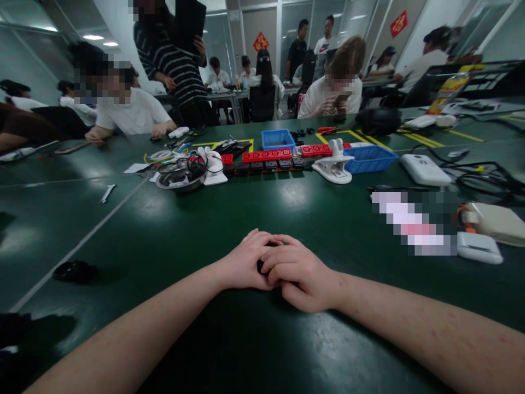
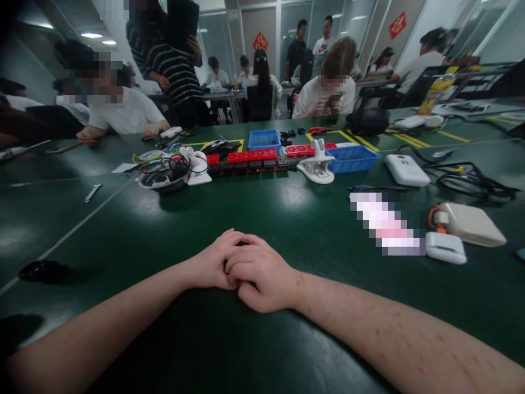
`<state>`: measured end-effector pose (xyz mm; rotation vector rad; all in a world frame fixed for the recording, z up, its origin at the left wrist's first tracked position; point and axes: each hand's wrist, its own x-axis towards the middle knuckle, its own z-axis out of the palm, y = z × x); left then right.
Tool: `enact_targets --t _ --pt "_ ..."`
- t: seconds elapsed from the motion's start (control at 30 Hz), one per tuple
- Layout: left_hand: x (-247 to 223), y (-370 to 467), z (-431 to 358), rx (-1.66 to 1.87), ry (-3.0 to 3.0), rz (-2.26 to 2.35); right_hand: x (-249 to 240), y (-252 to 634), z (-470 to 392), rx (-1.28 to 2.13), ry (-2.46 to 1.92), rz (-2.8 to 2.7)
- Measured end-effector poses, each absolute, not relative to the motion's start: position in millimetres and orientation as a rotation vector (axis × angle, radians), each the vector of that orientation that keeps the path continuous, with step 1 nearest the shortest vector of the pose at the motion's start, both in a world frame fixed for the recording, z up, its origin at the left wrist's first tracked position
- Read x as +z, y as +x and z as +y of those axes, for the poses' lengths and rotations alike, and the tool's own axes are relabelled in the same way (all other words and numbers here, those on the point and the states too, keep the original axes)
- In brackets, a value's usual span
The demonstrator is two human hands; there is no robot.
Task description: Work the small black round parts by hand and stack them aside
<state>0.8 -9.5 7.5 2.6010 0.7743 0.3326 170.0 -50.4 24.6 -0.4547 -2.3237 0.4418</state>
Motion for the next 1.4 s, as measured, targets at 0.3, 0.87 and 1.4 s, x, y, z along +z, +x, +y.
enact_targets --t 0.3,0.87,1.4 --pt "7.8 3.3 -16.1 0.336 2.568 0.841 23.3 172.7 -48.9 0.342 -0.675 -2.22" --pt "14.6 12.3 -28.7 0.489 2.538 1.074 22.2 166.3 -47.9 0.294 -1.136 -2.304" --pt "8.2 4.3 -12.2 0.404 2.474 0.799 24.1 167.1 -51.2 0.309 -0.418 -2.384"
